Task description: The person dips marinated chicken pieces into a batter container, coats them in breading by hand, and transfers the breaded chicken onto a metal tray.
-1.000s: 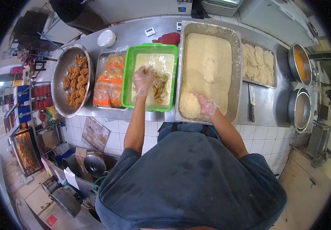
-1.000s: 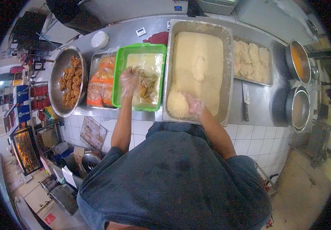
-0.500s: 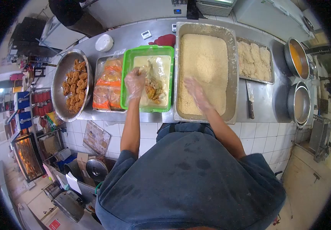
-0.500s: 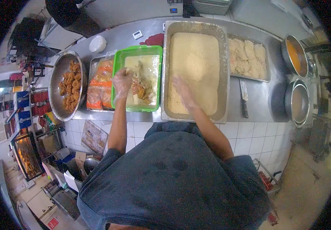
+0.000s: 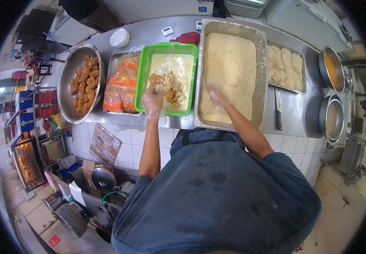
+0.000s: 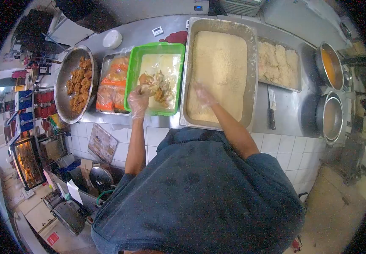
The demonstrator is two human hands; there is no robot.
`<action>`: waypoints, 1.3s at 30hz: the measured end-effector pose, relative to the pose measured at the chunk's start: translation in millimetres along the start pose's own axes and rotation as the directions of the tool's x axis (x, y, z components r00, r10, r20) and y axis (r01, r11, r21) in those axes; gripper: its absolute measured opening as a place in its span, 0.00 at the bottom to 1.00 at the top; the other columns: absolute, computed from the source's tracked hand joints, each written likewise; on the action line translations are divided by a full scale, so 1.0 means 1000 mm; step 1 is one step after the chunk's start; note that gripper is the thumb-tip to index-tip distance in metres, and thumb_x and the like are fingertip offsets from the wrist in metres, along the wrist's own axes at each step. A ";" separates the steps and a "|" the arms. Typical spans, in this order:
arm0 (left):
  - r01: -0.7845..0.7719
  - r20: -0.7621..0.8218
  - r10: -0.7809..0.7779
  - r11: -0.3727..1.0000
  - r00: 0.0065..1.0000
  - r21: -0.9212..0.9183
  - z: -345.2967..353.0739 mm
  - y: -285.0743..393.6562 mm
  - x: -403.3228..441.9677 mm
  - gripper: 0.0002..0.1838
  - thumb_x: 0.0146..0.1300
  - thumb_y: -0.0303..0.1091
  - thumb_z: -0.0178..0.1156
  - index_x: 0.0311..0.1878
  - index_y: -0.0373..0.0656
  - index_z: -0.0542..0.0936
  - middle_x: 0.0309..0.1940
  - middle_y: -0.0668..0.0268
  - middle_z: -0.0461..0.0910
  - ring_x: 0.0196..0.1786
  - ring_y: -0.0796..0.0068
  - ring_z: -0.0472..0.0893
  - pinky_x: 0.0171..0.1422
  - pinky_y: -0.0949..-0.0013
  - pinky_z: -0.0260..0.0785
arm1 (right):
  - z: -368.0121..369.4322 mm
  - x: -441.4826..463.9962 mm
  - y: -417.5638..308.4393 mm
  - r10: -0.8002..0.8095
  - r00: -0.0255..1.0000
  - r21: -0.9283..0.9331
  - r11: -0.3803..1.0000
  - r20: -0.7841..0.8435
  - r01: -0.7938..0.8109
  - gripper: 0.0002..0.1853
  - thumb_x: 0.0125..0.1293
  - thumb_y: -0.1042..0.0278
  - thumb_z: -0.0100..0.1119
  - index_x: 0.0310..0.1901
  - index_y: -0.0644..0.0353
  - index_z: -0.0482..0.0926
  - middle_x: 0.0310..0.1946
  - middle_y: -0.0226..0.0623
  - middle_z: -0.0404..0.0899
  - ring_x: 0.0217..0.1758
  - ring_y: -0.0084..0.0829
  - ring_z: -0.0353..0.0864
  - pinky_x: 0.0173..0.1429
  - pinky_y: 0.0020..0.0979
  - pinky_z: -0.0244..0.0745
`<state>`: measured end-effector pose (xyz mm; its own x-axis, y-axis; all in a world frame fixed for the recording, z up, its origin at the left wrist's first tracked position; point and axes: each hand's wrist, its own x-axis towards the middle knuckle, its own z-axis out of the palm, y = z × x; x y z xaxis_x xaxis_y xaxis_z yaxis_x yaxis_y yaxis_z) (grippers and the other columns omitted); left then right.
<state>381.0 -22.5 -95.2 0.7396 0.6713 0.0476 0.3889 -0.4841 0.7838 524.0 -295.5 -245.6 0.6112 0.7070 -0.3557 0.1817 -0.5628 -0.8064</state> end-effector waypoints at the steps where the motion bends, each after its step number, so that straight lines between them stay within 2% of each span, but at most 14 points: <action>1: 0.009 0.019 -0.009 1.000 1.000 -0.018 -0.002 -0.001 0.000 0.14 0.55 0.25 0.69 0.46 0.39 0.87 0.34 0.58 0.88 0.35 0.74 0.85 0.42 0.69 0.76 | -0.004 -0.021 -0.018 0.086 0.988 0.139 0.985 0.129 -0.104 0.31 0.79 0.49 0.37 0.77 0.55 0.59 0.78 0.47 0.57 0.81 0.48 0.54 0.84 0.47 0.46; 4: 0.004 -0.033 -0.005 1.000 0.999 -0.030 -0.003 0.018 0.000 0.14 0.53 0.24 0.67 0.44 0.37 0.87 0.31 0.54 0.87 0.33 0.69 0.85 0.40 0.64 0.75 | -0.021 -0.048 -0.060 0.300 0.869 0.394 0.799 0.394 -0.455 0.34 0.78 0.43 0.42 0.76 0.57 0.61 0.79 0.48 0.53 0.83 0.45 0.49 0.85 0.48 0.41; 7: -0.017 -0.025 0.017 1.000 1.000 0.019 0.000 0.014 0.011 0.13 0.53 0.23 0.67 0.44 0.37 0.87 0.32 0.55 0.88 0.33 0.69 0.85 0.40 0.65 0.75 | -0.013 -0.049 -0.056 0.456 0.788 0.527 0.586 0.413 -0.616 0.34 0.75 0.43 0.48 0.72 0.61 0.67 0.74 0.47 0.66 0.76 0.45 0.65 0.79 0.52 0.55; 10: -0.033 -0.037 0.033 0.999 0.999 0.003 -0.008 0.043 0.015 0.12 0.54 0.24 0.66 0.43 0.38 0.87 0.33 0.56 0.88 0.34 0.67 0.86 0.41 0.65 0.76 | 0.002 -0.042 0.002 0.196 0.835 0.838 0.092 0.514 -0.538 0.31 0.73 0.45 0.53 0.66 0.62 0.73 0.63 0.47 0.78 0.64 0.47 0.78 0.71 0.56 0.69; 13: -0.013 -0.039 0.010 0.997 0.999 -0.072 -0.009 0.045 0.015 0.11 0.55 0.25 0.66 0.43 0.39 0.87 0.34 0.56 0.88 0.36 0.66 0.87 0.43 0.66 0.77 | -0.061 -0.080 -0.065 0.345 0.869 0.934 -0.111 0.355 -0.338 0.27 0.72 0.48 0.57 0.61 0.62 0.76 0.55 0.44 0.83 0.55 0.45 0.85 0.61 0.51 0.79; 16: -0.023 -0.058 0.021 0.999 0.998 -0.038 -0.007 0.045 0.016 0.11 0.55 0.25 0.67 0.43 0.39 0.88 0.34 0.56 0.88 0.36 0.66 0.87 0.43 0.66 0.77 | -0.098 -0.057 -0.030 0.377 0.907 0.965 0.104 0.186 -0.241 0.29 0.74 0.48 0.54 0.66 0.62 0.71 0.55 0.48 0.82 0.60 0.45 0.82 0.64 0.49 0.78; 19: -0.018 -0.058 0.015 0.999 0.998 -0.048 -0.002 0.036 0.018 0.12 0.54 0.24 0.67 0.43 0.40 0.88 0.34 0.56 0.88 0.36 0.66 0.87 0.44 0.66 0.78 | -0.140 -0.060 -0.099 0.534 0.812 0.782 0.600 -0.235 -0.169 0.32 0.74 0.48 0.51 0.71 0.63 0.66 0.59 0.50 0.80 0.66 0.49 0.77 0.73 0.52 0.66; 21: -0.032 -0.082 0.025 0.996 0.996 -0.080 -0.005 0.046 0.015 0.12 0.53 0.25 0.67 0.43 0.41 0.88 0.33 0.54 0.88 0.36 0.65 0.87 0.43 0.64 0.78 | -0.143 -0.026 -0.072 0.354 0.801 0.311 0.924 -0.483 -0.221 0.34 0.75 0.47 0.48 0.72 0.64 0.64 0.63 0.51 0.77 0.69 0.50 0.73 0.76 0.51 0.61; 22: -0.038 -0.091 0.034 0.998 0.995 -0.041 -0.006 0.047 0.015 0.12 0.53 0.25 0.67 0.43 0.41 0.88 0.33 0.53 0.87 0.35 0.64 0.87 0.42 0.64 0.77 | -0.141 -0.001 -0.050 0.175 0.797 -0.042 0.969 -0.578 -0.243 0.34 0.76 0.46 0.46 0.73 0.64 0.62 0.64 0.52 0.75 0.71 0.50 0.71 0.77 0.51 0.58; 23: -0.042 -0.099 0.042 0.999 0.994 -0.001 -0.007 0.049 0.013 0.13 0.53 0.25 0.67 0.43 0.41 0.88 0.32 0.53 0.87 0.35 0.63 0.87 0.42 0.63 0.77 | -0.132 0.030 -0.017 -0.052 0.791 -0.434 0.857 -0.610 -0.278 0.35 0.76 0.46 0.44 0.74 0.65 0.61 0.66 0.53 0.73 0.72 0.51 0.68 0.78 0.51 0.55; 25: -0.031 -0.101 0.036 0.998 0.994 0.051 -0.009 0.061 0.011 0.13 0.53 0.26 0.67 0.43 0.41 0.88 0.31 0.52 0.86 0.33 0.62 0.86 0.40 0.62 0.76 | -0.115 0.068 0.017 -0.259 0.723 -0.671 0.648 -0.640 -0.361 0.37 0.77 0.45 0.41 0.76 0.65 0.58 0.69 0.54 0.70 0.76 0.52 0.64 0.81 0.51 0.49; 28: -0.022 -0.112 0.031 0.996 0.993 0.086 -0.018 0.074 0.015 0.13 0.53 0.27 0.67 0.43 0.40 0.87 0.29 0.51 0.85 0.32 0.62 0.85 0.39 0.61 0.75 | -0.105 0.057 -0.012 -0.166 0.712 -0.569 0.733 -0.683 -0.374 0.33 0.76 0.46 0.42 0.68 0.69 0.71 0.67 0.58 0.72 0.72 0.56 0.67 0.78 0.47 0.58; 31: -0.018 -0.136 0.031 0.995 0.990 0.095 -0.014 0.068 0.008 0.13 0.53 0.25 0.66 0.43 0.38 0.86 0.27 0.53 0.84 0.30 0.63 0.84 0.38 0.61 0.74 | -0.081 0.009 -0.015 -0.122 0.845 -0.622 0.732 -0.522 -0.279 0.33 0.77 0.47 0.41 0.68 0.68 0.71 0.66 0.58 0.73 0.73 0.58 0.67 0.78 0.50 0.56; 39: 0.091 -0.076 -0.092 0.996 0.993 -0.019 -0.016 0.077 0.011 0.13 0.55 0.23 0.65 0.45 0.36 0.86 0.30 0.52 0.86 0.33 0.67 0.85 0.40 0.64 0.75 | -0.095 0.025 -0.008 -0.115 0.722 -0.605 0.643 -0.682 -0.469 0.30 0.78 0.49 0.40 0.76 0.54 0.63 0.79 0.53 0.53 0.81 0.55 0.51 0.82 0.58 0.40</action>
<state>410.1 -43.5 -24.0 0.6565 0.7540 0.0225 0.4438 -0.4102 0.7967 610.8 -314.2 -203.4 0.9459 0.2833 0.1583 0.2963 -0.9529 -0.0653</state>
